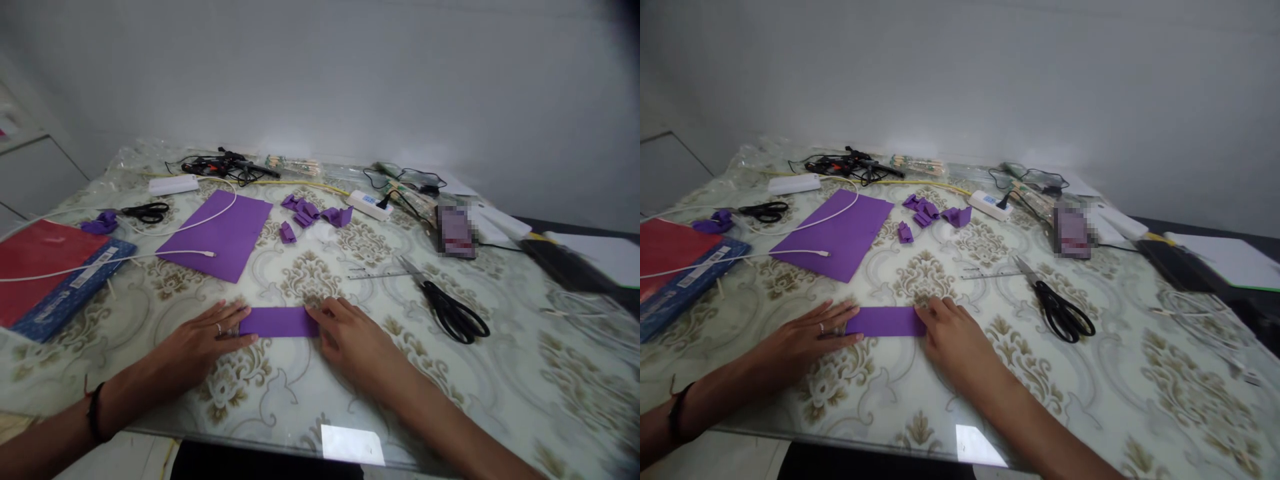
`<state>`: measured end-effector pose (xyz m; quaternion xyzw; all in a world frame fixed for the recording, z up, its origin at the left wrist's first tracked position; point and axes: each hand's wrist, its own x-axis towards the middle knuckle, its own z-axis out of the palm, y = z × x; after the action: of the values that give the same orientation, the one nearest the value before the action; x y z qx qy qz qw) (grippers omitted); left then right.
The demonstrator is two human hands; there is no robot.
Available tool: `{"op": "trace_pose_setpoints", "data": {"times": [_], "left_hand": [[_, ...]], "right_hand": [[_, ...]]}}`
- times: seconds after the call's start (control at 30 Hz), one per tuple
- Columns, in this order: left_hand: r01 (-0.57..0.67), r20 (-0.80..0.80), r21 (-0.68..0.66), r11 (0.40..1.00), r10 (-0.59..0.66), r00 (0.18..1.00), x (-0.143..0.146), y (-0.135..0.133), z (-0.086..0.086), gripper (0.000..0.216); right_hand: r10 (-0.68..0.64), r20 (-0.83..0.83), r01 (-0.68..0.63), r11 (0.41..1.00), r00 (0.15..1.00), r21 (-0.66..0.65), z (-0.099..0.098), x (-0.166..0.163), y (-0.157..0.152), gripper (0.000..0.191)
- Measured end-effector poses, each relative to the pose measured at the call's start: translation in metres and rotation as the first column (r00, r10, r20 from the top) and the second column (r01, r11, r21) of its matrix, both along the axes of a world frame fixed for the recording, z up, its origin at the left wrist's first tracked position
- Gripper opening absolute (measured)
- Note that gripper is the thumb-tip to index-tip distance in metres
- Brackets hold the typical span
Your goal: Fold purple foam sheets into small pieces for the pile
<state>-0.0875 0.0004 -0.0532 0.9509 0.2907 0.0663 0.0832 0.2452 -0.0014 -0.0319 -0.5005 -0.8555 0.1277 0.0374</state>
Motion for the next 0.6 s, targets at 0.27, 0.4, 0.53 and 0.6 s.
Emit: {"op": "trace_pose_setpoints", "data": {"times": [0.27,0.4,0.53,0.6], "left_hand": [[-0.041,-0.011,0.017,0.999,0.041,0.999,-0.002,-0.004,0.008,0.06],[-0.107,0.075,-0.001,0.994,0.107,0.991,0.012,0.005,0.016,0.025],[-0.158,0.04,-0.012,0.987,0.159,0.986,0.041,0.02,0.024,0.016],[-0.147,-0.002,-0.012,0.989,0.147,0.989,0.057,0.029,0.024,0.009]], "right_hand": [[0.043,-0.1,-0.044,0.999,0.994,-0.001,0.001,0.02,-0.004,0.046],[0.039,-0.123,-0.043,0.999,0.992,-0.028,0.003,0.019,0.006,0.035],[-0.006,-0.094,0.004,1.0,0.996,-0.027,0.001,0.003,0.017,0.015],[0.005,-0.107,-0.009,0.999,0.994,-0.034,-0.001,-0.006,0.02,0.02]]}}
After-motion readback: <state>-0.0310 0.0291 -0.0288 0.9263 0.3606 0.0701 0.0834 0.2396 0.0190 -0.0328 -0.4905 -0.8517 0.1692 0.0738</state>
